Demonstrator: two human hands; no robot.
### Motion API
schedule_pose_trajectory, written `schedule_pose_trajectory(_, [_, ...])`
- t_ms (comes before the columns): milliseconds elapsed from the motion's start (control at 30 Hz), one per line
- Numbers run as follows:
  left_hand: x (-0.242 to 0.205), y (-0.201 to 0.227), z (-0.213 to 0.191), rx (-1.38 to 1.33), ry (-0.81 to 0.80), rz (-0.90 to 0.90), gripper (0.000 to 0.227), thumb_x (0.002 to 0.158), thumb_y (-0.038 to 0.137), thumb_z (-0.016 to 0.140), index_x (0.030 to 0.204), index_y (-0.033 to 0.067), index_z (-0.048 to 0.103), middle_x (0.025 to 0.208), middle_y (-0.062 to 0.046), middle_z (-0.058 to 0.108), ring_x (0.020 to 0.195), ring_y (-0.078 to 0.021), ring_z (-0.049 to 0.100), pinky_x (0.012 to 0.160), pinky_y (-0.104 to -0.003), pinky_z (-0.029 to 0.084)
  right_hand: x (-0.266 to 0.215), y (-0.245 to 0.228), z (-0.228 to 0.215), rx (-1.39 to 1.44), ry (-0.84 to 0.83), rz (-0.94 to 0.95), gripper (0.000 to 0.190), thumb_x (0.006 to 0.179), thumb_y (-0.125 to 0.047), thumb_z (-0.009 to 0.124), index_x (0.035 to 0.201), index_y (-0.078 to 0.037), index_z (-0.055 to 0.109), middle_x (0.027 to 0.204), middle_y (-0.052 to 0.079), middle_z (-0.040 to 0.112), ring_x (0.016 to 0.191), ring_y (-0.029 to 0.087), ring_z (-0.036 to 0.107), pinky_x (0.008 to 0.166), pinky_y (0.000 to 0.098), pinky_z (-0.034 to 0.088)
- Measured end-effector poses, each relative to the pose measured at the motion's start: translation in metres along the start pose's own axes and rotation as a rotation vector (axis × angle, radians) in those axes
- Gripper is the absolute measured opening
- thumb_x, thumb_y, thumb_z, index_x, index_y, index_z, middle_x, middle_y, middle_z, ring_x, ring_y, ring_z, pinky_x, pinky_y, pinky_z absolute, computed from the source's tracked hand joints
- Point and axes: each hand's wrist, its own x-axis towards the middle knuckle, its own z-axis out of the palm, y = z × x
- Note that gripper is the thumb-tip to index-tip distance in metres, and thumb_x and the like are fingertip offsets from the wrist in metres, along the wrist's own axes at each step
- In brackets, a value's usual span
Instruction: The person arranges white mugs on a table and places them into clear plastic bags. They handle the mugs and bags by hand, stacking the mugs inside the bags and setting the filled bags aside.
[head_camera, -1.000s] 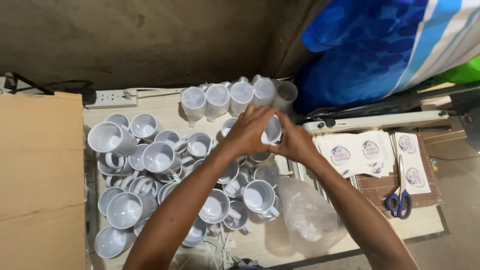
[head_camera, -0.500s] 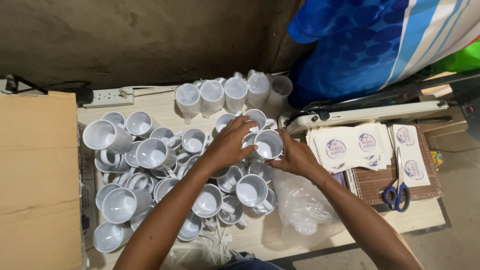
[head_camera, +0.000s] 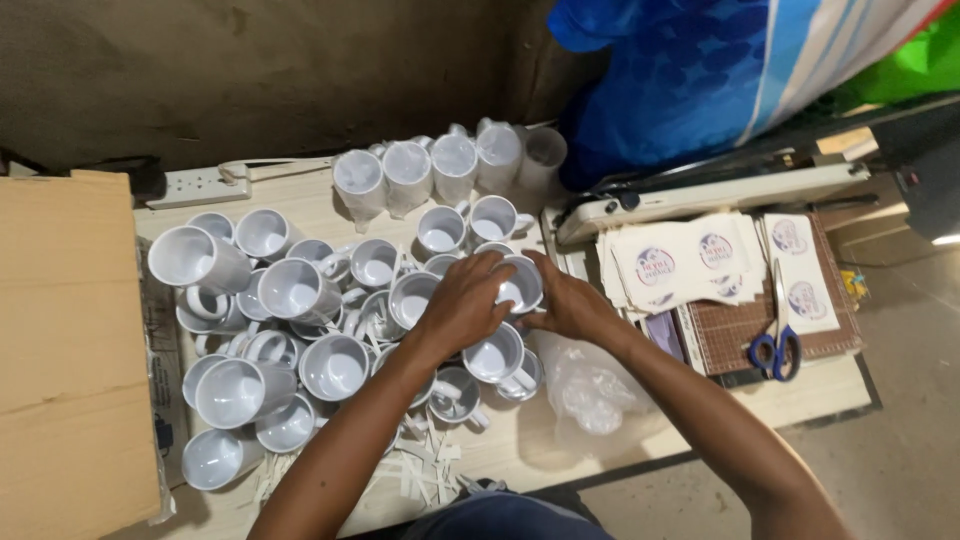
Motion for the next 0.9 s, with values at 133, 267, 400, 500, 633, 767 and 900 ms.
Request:
schedule_pose_trajectory(133, [-0.007, 0.01, 0.001, 0.054, 0.056, 0.034, 0.05, 0.083, 0.014, 0.077, 0.128, 0.0003, 0.063, 0.138, -0.021, 0.056, 0.131, -0.0395, 0.05, 0.108, -0.05, 0.039, -0.018, 0.003, -0.017, 0.0, 0.05, -0.083, 0.11, 0.063, -0.031, 0.094, 0.15, -0.006, 0.03, 0.119, 0.027, 0.066, 0.099, 0.042, 0.07, 0.081, 0.0472, 0.058])
schedule_pose_trajectory(267, [-0.017, 0.043, -0.003, 0.058, 0.09, 0.045, 0.04, 0.084, 0.015, 0.076, 0.12, 0.0016, 0.066, 0.137, -0.022, 0.057, 0.13, -0.0407, 0.051, 0.108, -0.052, 0.04, -0.08, -0.002, -0.05, 0.087, 0.271, 0.041, 0.053, 0.085, -0.026, 0.08, 0.126, -0.002, 0.057, 0.115, 0.02, 0.07, 0.096, 0.03, 0.07, 0.077, 0.0385, 0.058])
schedule_pose_trajectory(400, [-0.041, 0.091, 0.014, -0.129, 0.014, 0.143, 0.026, 0.091, 0.017, 0.072, 0.112, 0.0027, 0.065, 0.138, -0.018, 0.06, 0.134, -0.0349, 0.055, 0.113, -0.049, 0.043, -0.176, 0.012, -0.049, 0.611, -0.021, 0.403, 0.03, 0.096, -0.029, 0.063, 0.096, -0.004, 0.079, 0.083, 0.017, 0.079, 0.077, 0.025, 0.074, 0.068, 0.0348, 0.062])
schedule_pose_trajectory(500, [-0.055, 0.116, 0.036, -0.12, -0.119, 0.225, 0.024, 0.087, 0.019, 0.077, 0.107, 0.0063, 0.068, 0.144, -0.021, 0.054, 0.144, -0.0393, 0.043, 0.12, -0.052, 0.033, -0.204, -0.003, -0.028, 0.262, -0.078, 0.053, 0.026, 0.094, -0.027, 0.067, 0.107, -0.006, 0.076, 0.098, 0.012, 0.08, 0.092, 0.025, 0.076, 0.081, 0.0362, 0.058])
schedule_pose_trajectory(633, [-0.059, 0.116, 0.075, -0.001, -0.212, 0.239, 0.043, 0.083, 0.021, 0.079, 0.12, 0.0028, 0.067, 0.155, -0.029, 0.037, 0.149, -0.0432, 0.027, 0.121, -0.055, 0.018, -0.195, -0.021, 0.008, -0.202, 0.315, -0.171, 0.052, 0.076, -0.027, 0.077, 0.118, 0.002, 0.069, 0.112, 0.026, 0.07, 0.101, 0.044, 0.065, 0.084, 0.0471, 0.05])
schedule_pose_trajectory(767, [-0.059, 0.118, 0.094, 0.208, -0.287, 0.131, 0.076, 0.076, 0.029, 0.082, 0.138, -0.0036, 0.053, 0.16, -0.027, 0.029, 0.151, -0.0397, 0.021, 0.123, -0.054, 0.012, -0.194, 0.001, 0.023, -0.185, 0.202, 0.004, 0.049, 0.081, -0.024, 0.079, 0.124, -0.004, 0.066, 0.115, 0.018, 0.07, 0.105, 0.039, 0.065, 0.091, 0.0485, 0.05])
schedule_pose_trajectory(900, [-0.056, 0.121, 0.109, 0.232, -0.27, 0.07, 0.086, 0.076, 0.035, 0.084, 0.143, -0.0056, 0.047, 0.157, -0.026, 0.034, 0.15, -0.0398, 0.024, 0.124, -0.055, 0.013, -0.196, 0.005, 0.012, -0.113, 0.404, -0.031, 0.032, 0.091, -0.013, 0.071, 0.121, -0.003, 0.068, 0.116, 0.019, 0.071, 0.107, 0.038, 0.066, 0.091, 0.0459, 0.053])
